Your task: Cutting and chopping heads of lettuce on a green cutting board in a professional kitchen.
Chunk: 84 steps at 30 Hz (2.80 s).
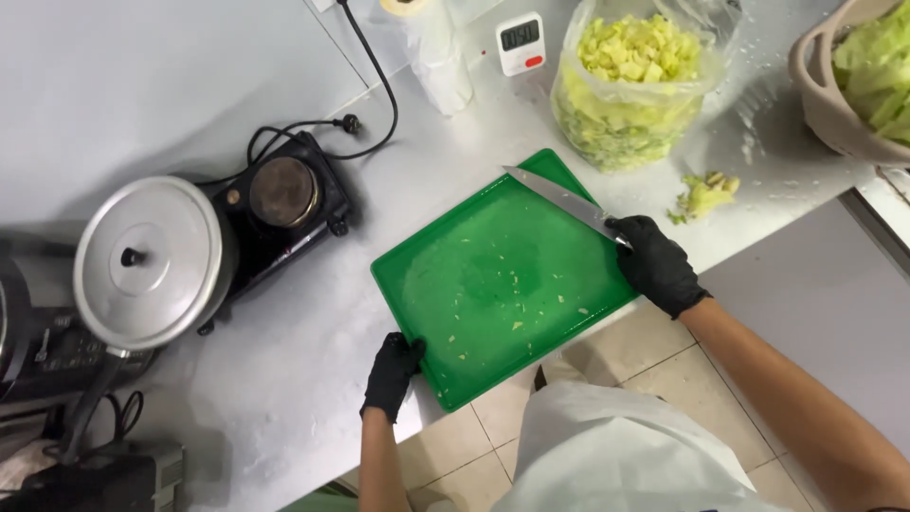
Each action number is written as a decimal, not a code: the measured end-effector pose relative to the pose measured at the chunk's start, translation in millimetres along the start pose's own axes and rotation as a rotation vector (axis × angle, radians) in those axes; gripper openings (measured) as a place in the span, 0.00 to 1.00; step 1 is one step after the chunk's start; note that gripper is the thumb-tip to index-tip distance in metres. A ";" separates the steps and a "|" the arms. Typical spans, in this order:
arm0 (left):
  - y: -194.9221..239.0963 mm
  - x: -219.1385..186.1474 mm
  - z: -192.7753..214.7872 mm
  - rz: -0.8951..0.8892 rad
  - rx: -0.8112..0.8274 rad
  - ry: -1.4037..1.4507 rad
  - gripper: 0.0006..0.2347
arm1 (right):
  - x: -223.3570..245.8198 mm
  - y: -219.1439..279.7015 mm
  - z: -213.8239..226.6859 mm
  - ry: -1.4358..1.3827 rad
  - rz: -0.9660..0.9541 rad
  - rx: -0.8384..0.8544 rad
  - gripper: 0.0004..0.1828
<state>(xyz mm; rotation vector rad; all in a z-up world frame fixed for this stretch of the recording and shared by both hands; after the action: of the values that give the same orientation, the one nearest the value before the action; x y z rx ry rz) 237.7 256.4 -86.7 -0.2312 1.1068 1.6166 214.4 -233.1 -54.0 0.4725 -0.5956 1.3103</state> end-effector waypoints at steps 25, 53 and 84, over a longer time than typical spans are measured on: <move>10.1 -37.0 -35.8 -0.032 -0.479 -0.215 0.12 | 14.4 -3.1 -24.8 0.238 0.248 -0.039 0.29; -53.3 -625.5 -463.4 -1.491 0.043 -0.351 0.23 | -263.1 -29.7 362.0 -0.060 -0.047 -0.437 0.70; 40.8 -757.1 -372.2 -1.210 0.488 0.612 0.37 | -109.4 -52.5 517.4 -0.068 0.143 -0.435 0.60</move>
<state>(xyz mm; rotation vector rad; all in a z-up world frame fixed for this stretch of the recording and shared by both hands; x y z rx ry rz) 342.5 -521.6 225.0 -0.8990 1.3558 0.1699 178.2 -652.8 270.0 0.1177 -0.9592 1.2561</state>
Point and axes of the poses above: each hand's wrist, its own y-axis away from the middle knuckle, its own z-axis out of the back of the hand, x = y × z, the point moved 1 cm from there along -y, towards the middle knuckle, and after that the axes turned 3 degrees about -z, right-handed, at the moved point
